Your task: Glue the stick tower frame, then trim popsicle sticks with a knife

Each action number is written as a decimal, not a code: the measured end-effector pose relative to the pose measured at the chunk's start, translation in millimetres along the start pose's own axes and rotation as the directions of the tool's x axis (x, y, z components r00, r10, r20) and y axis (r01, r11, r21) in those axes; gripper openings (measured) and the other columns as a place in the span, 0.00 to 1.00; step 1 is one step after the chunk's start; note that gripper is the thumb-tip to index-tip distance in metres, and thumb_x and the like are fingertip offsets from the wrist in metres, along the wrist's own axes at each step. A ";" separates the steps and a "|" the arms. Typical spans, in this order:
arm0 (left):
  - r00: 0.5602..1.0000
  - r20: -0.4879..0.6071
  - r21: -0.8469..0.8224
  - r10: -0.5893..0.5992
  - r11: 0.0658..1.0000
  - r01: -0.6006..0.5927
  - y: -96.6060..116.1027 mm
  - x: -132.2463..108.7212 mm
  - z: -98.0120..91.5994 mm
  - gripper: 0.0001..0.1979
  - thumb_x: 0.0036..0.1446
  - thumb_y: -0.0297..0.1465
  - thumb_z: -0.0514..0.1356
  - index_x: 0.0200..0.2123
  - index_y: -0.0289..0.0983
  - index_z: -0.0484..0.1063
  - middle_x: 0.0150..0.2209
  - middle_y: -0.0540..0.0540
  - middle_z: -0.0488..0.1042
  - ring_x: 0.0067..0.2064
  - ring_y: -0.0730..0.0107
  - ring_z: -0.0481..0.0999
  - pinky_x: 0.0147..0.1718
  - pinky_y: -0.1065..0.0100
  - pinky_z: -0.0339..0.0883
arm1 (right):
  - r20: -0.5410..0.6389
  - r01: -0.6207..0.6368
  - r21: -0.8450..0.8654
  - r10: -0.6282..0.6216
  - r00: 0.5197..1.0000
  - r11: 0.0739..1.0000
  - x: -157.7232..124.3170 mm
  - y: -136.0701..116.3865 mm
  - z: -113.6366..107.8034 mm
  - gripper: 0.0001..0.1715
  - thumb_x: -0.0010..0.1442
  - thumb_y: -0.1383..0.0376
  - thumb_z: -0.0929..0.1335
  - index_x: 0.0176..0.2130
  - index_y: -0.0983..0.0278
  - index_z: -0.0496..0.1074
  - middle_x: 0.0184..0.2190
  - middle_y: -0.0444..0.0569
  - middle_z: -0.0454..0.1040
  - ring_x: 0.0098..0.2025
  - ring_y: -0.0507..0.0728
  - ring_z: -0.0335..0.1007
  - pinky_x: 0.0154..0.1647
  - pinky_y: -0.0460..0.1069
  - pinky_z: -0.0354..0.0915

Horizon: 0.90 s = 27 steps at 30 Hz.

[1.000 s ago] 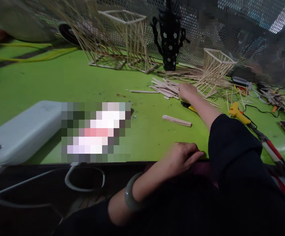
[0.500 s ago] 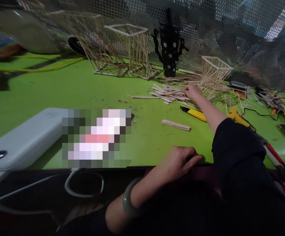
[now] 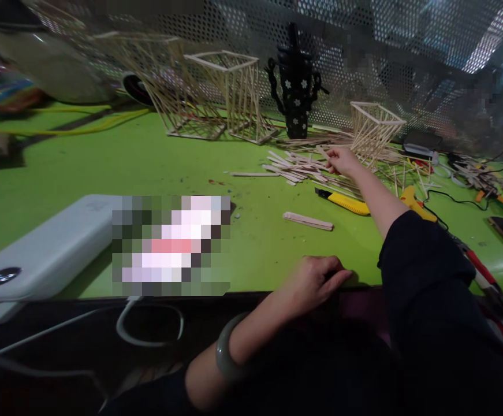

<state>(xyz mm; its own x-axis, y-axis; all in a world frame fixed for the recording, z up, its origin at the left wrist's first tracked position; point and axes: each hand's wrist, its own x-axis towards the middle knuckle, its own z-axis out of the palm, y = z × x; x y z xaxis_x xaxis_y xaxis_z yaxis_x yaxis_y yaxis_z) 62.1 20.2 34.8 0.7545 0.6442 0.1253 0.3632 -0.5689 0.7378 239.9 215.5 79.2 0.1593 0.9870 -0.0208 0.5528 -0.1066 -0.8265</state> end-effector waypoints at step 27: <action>0.999 -0.034 -0.104 -0.025 0.994 0.021 -0.6 1.2 -0.2 0.16 0.60 0.38 0.53 0.24 0.36 0.68 0.18 0.51 0.65 0.21 0.76 0.61 0.23 0.72 0.53 | 0.002 0.055 0.372 -0.060 0.998 0.927 -9.3 -28.0 -14.4 0.20 0.59 0.75 0.61 0.50 0.63 0.61 0.28 0.38 0.71 0.27 0.44 0.70 0.38 0.44 0.69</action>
<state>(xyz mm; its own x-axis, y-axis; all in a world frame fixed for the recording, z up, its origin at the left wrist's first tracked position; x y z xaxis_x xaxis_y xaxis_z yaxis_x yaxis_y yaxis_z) 62.7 21.4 34.7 0.7264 0.6750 0.1290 0.3207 -0.4990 0.8051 234.7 207.6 110.6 0.1239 0.9919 0.0272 0.2165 -0.0002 -0.9763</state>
